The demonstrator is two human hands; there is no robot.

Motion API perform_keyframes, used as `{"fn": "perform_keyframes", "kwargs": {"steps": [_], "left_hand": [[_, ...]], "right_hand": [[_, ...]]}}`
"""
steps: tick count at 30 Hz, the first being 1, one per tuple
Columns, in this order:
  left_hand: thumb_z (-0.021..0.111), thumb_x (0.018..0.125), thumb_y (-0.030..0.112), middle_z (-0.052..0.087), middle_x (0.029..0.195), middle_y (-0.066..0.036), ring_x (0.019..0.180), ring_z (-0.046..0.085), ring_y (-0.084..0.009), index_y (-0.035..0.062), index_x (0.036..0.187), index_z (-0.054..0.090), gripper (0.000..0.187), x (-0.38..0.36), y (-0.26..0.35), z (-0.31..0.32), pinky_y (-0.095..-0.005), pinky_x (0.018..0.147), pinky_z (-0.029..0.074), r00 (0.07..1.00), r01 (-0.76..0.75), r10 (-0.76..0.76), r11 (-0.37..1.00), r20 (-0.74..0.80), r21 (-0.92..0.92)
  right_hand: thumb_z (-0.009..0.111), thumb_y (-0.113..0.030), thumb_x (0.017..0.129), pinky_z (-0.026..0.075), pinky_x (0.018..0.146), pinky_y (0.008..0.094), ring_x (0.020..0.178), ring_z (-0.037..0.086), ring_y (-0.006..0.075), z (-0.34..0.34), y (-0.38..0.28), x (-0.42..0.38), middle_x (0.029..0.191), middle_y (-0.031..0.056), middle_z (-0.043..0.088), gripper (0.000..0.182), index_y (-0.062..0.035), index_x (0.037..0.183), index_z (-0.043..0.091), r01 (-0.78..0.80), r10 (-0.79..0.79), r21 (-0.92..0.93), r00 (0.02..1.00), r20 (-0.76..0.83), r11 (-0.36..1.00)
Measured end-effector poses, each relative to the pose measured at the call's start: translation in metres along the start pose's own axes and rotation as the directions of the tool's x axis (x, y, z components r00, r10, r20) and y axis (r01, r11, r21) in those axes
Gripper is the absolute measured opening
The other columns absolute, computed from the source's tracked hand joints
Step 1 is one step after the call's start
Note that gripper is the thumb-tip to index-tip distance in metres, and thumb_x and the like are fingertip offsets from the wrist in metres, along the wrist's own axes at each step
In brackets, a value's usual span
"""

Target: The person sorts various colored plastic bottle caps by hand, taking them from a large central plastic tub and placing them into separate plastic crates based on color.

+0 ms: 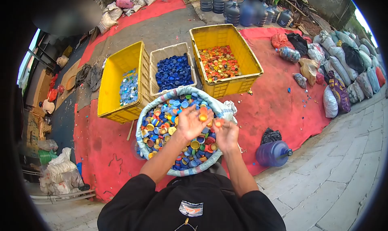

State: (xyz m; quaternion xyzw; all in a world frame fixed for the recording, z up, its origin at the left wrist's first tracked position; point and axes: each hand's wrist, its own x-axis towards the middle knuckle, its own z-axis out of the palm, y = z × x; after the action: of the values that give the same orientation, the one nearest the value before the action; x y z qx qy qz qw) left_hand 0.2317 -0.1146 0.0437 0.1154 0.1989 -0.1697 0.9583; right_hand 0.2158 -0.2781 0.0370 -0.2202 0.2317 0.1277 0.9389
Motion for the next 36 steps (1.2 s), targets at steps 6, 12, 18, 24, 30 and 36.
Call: {"fn": "perform_keyframes", "kwargs": {"steps": [6, 12, 18, 24, 30, 36], "left_hand": [[0.064, 0.084, 0.047, -0.013, 0.155, -0.029, 0.146, -0.01, -0.0363, -0.0103, 0.145, -0.013, 0.114, 0.07, 0.082, 0.098, -0.0465, 0.119, 0.004, 0.961, -0.251, 0.245, 0.967, 0.126, 0.04], [0.055, 0.093, 0.038, 0.047, 0.133, -0.026, 0.126, 0.046, -0.036, -0.0083, 0.13, 0.042, 0.061, -0.025, 0.111, 0.019, -0.0479, 0.109, 0.036, 0.894, -0.449, 0.444, 0.885, 0.064, 0.121], [0.055, 0.096, 0.033, 0.066, 0.097, -0.011, 0.086, 0.062, -0.0219, 0.0038, 0.093, 0.062, 0.03, -0.145, 0.111, -0.091, -0.0388, 0.081, 0.052, 0.721, -0.629, 0.663, 0.748, -0.202, 0.209], [0.059, 0.094, 0.035, 0.065, 0.084, -0.007, 0.07, 0.058, -0.014, 0.0116, 0.068, 0.053, 0.035, -0.209, 0.065, -0.143, -0.0312, 0.068, 0.048, 0.566, -0.656, 0.734, 0.676, -0.374, 0.335], [0.059, 0.096, 0.031, 0.06, 0.077, 0.0, 0.061, 0.048, -0.0065, 0.0073, 0.081, 0.062, 0.028, -0.224, 0.024, -0.166, -0.0232, 0.058, 0.039, 0.437, -0.607, 0.766, 0.638, -0.472, 0.474], [0.064, 0.091, 0.013, 0.06, 0.082, 0.001, 0.067, 0.049, -0.0032, 0.0049, 0.101, 0.058, 0.014, -0.232, 0.011, -0.18, -0.0201, 0.062, 0.041, 0.384, -0.498, 0.841, 0.536, -0.381, 0.682]], "right_hand": [[0.051, 0.002, 0.072, 0.037, 0.079, 0.0329, 0.073, 0.035, 0.0183, 0.074, -0.05, 0.101, 0.081, 0.0053, 0.036, 0.025, -0.0109, 0.084, 0.034, 0.266, -0.257, -0.038, 0.954, 0.155, 0.963], [0.05, 0.0, 0.08, 0.039, 0.101, 0.0418, 0.121, 0.049, 0.0329, 0.005, -0.022, 0.07, 0.116, 0.0185, 0.05, 0.055, 0.0022, 0.133, 0.037, 0.331, -0.348, -0.421, 0.937, 0.037, 0.845], [0.057, 0.0, 0.079, 0.046, 0.092, 0.0402, 0.111, 0.054, 0.0306, -0.036, 0.041, 0.004, 0.118, 0.0189, 0.058, 0.045, 0.0036, 0.123, 0.051, 0.417, -0.404, -0.905, 0.845, 0.35, 0.088], [0.068, -0.008, 0.073, 0.032, 0.074, 0.0395, 0.083, 0.053, 0.0237, -0.016, 0.098, -0.034, 0.082, 0.0022, 0.059, 0.027, -0.0112, 0.099, 0.065, 0.669, -0.06, -0.554, 0.61, 0.79, -0.496], [0.07, -0.011, 0.074, 0.033, 0.077, 0.0422, 0.087, 0.056, 0.0251, -0.007, 0.152, -0.042, 0.084, 0.0049, 0.066, 0.025, -0.0097, 0.098, 0.065, 0.772, 0.229, -0.448, 0.585, 0.778, -0.451], [0.072, -0.014, 0.076, 0.035, 0.076, 0.0413, 0.082, 0.057, 0.0247, 0.003, 0.181, -0.048, 0.086, 0.0039, 0.07, 0.027, -0.008, 0.102, 0.065, 0.752, 0.281, -0.438, 0.614, 0.738, -0.492]]}}
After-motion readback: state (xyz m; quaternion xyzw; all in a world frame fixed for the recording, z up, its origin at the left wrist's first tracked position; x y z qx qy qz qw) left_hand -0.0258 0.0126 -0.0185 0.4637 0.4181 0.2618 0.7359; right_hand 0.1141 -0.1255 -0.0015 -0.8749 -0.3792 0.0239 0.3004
